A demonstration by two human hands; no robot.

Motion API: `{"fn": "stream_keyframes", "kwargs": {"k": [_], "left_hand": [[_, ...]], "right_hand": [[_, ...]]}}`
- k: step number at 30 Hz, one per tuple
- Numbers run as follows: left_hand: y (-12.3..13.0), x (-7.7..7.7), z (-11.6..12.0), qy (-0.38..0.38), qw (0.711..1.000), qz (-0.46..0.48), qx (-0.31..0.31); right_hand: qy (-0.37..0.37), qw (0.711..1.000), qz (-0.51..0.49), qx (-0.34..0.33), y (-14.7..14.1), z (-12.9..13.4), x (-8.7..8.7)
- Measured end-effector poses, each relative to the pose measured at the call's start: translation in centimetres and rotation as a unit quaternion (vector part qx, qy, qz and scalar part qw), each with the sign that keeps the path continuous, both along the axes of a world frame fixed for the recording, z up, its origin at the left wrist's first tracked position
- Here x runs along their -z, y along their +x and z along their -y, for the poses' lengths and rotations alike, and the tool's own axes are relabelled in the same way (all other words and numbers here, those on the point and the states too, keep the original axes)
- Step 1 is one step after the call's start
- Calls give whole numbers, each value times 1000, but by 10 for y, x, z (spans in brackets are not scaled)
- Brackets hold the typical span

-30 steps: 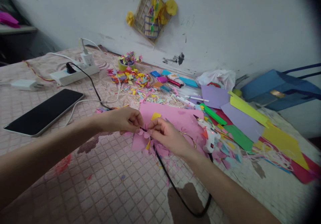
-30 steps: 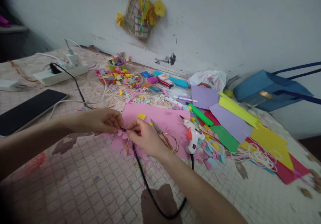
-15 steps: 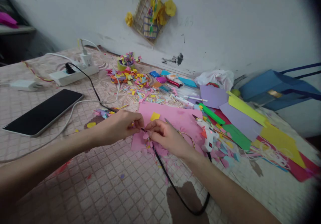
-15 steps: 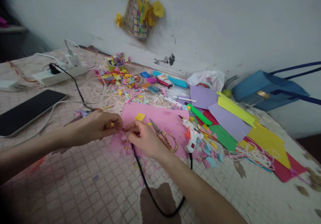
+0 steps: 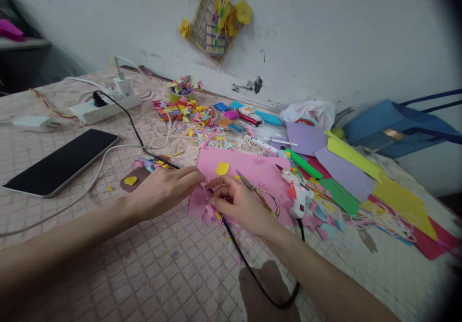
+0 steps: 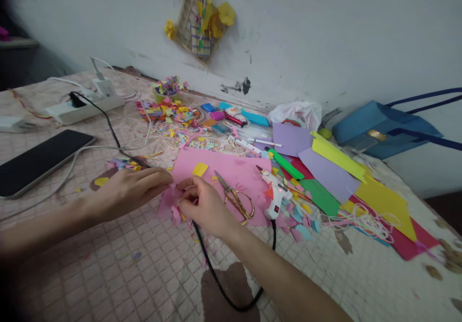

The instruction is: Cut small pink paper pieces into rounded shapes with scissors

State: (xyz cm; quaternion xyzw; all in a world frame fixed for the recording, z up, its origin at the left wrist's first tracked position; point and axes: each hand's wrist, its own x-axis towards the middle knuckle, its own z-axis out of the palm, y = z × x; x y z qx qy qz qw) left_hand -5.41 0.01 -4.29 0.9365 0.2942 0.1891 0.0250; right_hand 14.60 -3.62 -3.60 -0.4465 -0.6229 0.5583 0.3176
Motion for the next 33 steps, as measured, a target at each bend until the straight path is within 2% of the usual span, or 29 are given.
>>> {"fn": "stream_keyframes", "kwargs": {"k": [4,7,13,20,26,33], "left_hand": [[-5,8,0,80,996,17,31],[-7,11,1,103,994,17,42],[-10,9,2,86,995,34,47],[-11,10,0,46,997,28,59],[-10,11,-2,28,995,66,73],[-12,1,2,27,994,54,92]], "right_hand": [[-10,1000,3,-5,-2,4,0],[-14,1000,1,-7,-4,5,1],[-41,999,-32,11,-6,6,5],[-137,984,-113,27,-9,4,5],[-147,984,-92,40,-7,0,1],[-153,982,-103,27,-2,-4,1]]}}
